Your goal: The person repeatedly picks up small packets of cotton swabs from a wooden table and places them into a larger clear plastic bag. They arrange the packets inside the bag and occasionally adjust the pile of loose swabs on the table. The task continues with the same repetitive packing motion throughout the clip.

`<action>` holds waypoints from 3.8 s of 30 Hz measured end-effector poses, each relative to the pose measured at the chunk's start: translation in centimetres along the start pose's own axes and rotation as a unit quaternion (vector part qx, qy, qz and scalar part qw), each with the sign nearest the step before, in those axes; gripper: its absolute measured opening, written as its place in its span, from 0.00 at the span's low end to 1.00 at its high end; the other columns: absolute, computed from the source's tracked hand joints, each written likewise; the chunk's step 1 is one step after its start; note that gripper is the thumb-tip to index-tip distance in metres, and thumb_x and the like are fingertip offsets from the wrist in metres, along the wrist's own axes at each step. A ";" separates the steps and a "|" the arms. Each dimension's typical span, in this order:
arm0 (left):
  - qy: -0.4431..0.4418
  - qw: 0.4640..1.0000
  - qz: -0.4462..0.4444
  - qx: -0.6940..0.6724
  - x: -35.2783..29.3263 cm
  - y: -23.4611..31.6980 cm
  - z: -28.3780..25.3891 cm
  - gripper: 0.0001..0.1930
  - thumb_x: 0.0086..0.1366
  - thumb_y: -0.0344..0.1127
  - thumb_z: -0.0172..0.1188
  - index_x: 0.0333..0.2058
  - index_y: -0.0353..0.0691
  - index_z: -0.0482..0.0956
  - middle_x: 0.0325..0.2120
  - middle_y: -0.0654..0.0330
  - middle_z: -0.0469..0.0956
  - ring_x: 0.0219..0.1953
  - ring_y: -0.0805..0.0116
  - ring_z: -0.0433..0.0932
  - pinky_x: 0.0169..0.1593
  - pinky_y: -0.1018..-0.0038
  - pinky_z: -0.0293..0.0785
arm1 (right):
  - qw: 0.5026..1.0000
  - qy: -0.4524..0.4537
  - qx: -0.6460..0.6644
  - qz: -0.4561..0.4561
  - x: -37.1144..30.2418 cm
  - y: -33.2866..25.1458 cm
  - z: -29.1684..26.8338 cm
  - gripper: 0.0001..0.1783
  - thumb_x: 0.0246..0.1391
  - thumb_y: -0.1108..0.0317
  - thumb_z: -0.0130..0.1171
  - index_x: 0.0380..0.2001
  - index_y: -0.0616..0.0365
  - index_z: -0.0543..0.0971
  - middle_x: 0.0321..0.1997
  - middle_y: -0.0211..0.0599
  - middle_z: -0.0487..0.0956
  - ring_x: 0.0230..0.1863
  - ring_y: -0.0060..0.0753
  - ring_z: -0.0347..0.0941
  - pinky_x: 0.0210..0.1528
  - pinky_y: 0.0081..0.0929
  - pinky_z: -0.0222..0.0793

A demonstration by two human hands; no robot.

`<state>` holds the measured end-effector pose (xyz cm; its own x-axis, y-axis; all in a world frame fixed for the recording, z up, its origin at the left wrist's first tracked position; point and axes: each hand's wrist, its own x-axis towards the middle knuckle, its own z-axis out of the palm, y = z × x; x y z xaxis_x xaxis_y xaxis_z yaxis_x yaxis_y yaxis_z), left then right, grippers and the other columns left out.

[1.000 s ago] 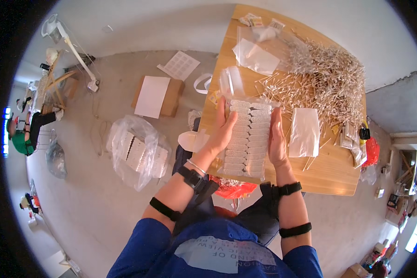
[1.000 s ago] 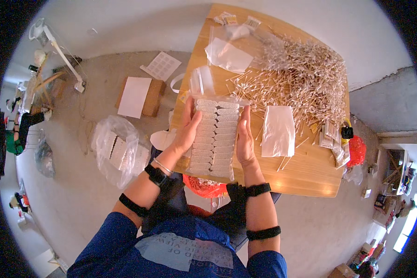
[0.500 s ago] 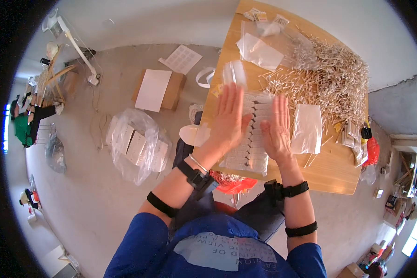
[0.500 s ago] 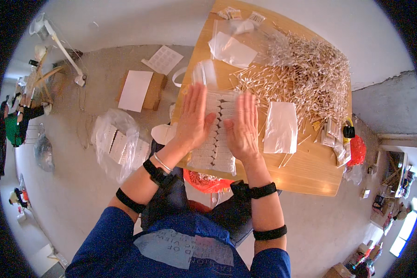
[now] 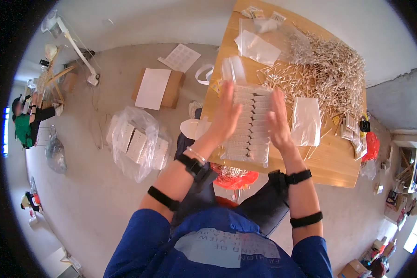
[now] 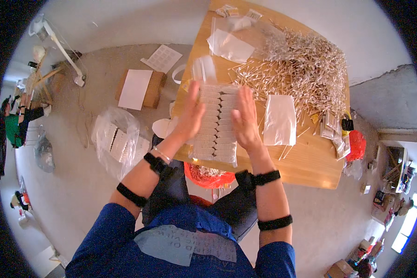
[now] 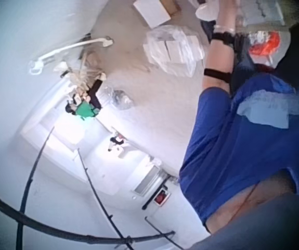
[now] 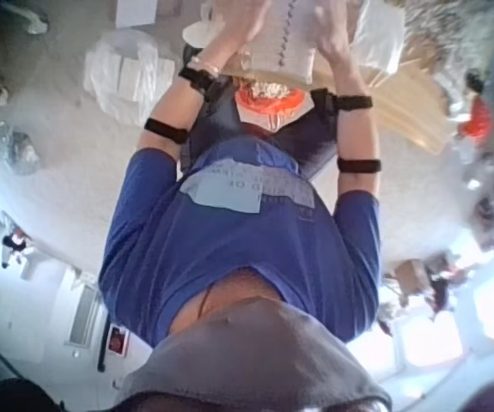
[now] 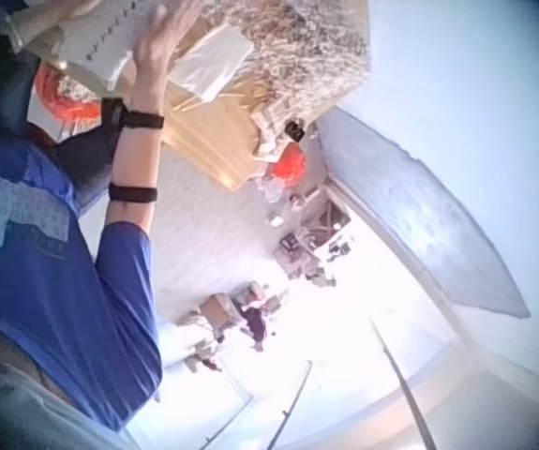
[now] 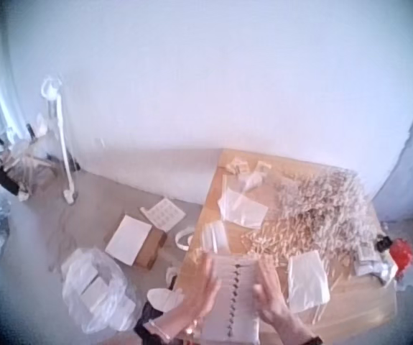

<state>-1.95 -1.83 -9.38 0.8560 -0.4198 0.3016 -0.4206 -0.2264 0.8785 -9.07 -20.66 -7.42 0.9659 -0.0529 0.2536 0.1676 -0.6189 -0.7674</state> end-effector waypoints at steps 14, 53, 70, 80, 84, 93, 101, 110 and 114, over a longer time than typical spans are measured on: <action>-0.088 0.936 -0.124 -0.319 -4.5 1.3 0.1 0.42 0.70 0.59 0.37 0.67 0.35 0.31 0.69 0.53 0.38 0.70 0.64 0.37 0.69 0.70 0.34 | 0.855 0.075 0.477 0.191 -5.9 -2.9 3.8 0.44 0.63 0.38 0.30 0.69 0.57 0.36 0.74 0.39 0.38 0.73 0.36 0.35 0.72 0.33 0.30; -0.170 0.907 0.108 0.369 1.7 3.0 -0.9 0.35 0.62 0.46 0.48 0.63 0.32 0.53 0.65 0.48 0.51 0.68 0.51 0.47 0.68 0.54 0.43 | 0.944 -0.062 -0.323 -0.013 0.6 -2.2 0.8 0.40 0.61 0.43 0.39 0.65 0.65 0.55 0.71 0.50 0.49 0.72 0.49 0.42 0.71 0.44 0.38; -0.054 0.948 -0.116 -0.293 -5.2 1.1 -0.4 0.38 0.71 0.58 0.32 0.67 0.33 0.38 0.68 0.54 0.41 0.70 0.64 0.39 0.69 0.70 0.34 | 0.853 0.101 0.483 0.169 -6.5 -2.1 4.0 0.44 0.63 0.38 0.30 0.69 0.59 0.38 0.74 0.42 0.38 0.74 0.37 0.32 0.72 0.32 0.28; -0.061 0.950 -0.104 -0.288 -2.6 0.8 -0.7 0.38 0.71 0.57 0.31 0.67 0.35 0.35 0.69 0.54 0.37 0.70 0.64 0.36 0.69 0.69 0.31 | 0.848 0.125 0.478 0.194 -5.3 -0.3 3.6 0.44 0.63 0.38 0.28 0.68 0.59 0.34 0.74 0.41 0.33 0.74 0.36 0.28 0.72 0.32 0.25; -0.064 0.978 -0.062 -0.189 -1.2 -0.2 0.5 0.37 0.71 0.57 0.30 0.67 0.35 0.36 0.69 0.55 0.37 0.70 0.64 0.35 0.69 0.68 0.30 | 0.896 0.090 0.408 0.148 -2.1 -1.8 3.8 0.43 0.64 0.38 0.26 0.69 0.57 0.36 0.74 0.40 0.35 0.74 0.35 0.31 0.72 0.32 0.26; -0.019 0.940 -0.111 -0.323 0.1 -1.1 0.8 0.38 0.71 0.58 0.31 0.67 0.37 0.36 0.69 0.57 0.38 0.70 0.65 0.36 0.69 0.69 0.32 | 0.857 0.118 0.476 0.159 -1.3 -0.9 3.3 0.44 0.63 0.38 0.29 0.69 0.58 0.34 0.74 0.40 0.34 0.74 0.36 0.30 0.72 0.32 0.26; -0.067 0.923 -0.124 -0.358 0.5 -1.2 0.7 0.40 0.70 0.60 0.33 0.67 0.35 0.36 0.69 0.55 0.38 0.70 0.65 0.37 0.69 0.70 0.32 | 0.858 0.097 0.473 0.174 -0.8 0.5 3.3 0.43 0.64 0.38 0.28 0.69 0.58 0.39 0.74 0.40 0.37 0.74 0.36 0.32 0.72 0.33 0.27; -0.105 0.957 -0.195 -0.189 -6.3 2.0 -2.7 0.41 0.70 0.62 0.31 0.66 0.29 0.40 0.68 0.49 0.43 0.70 0.61 0.40 0.69 0.70 0.37 | 0.942 0.060 0.245 0.222 -7.6 0.5 2.9 0.42 0.64 0.38 0.25 0.68 0.61 0.45 0.73 0.44 0.43 0.73 0.39 0.35 0.72 0.35 0.28; -0.131 0.954 -0.167 -0.211 -6.6 3.3 -1.6 0.43 0.68 0.64 0.33 0.66 0.32 0.41 0.67 0.47 0.46 0.70 0.58 0.42 0.68 0.68 0.39 | 0.915 0.020 0.323 0.240 -8.5 -2.6 4.3 0.38 0.66 0.42 0.29 0.68 0.61 0.48 0.71 0.40 0.50 0.71 0.36 0.43 0.71 0.32 0.35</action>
<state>-8.55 1.58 -7.91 0.7938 -0.6035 -0.0753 0.0679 -0.0351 0.9971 -16.85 -15.24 -10.12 0.9531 -0.2337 -0.1924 -0.1795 0.0756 -0.9808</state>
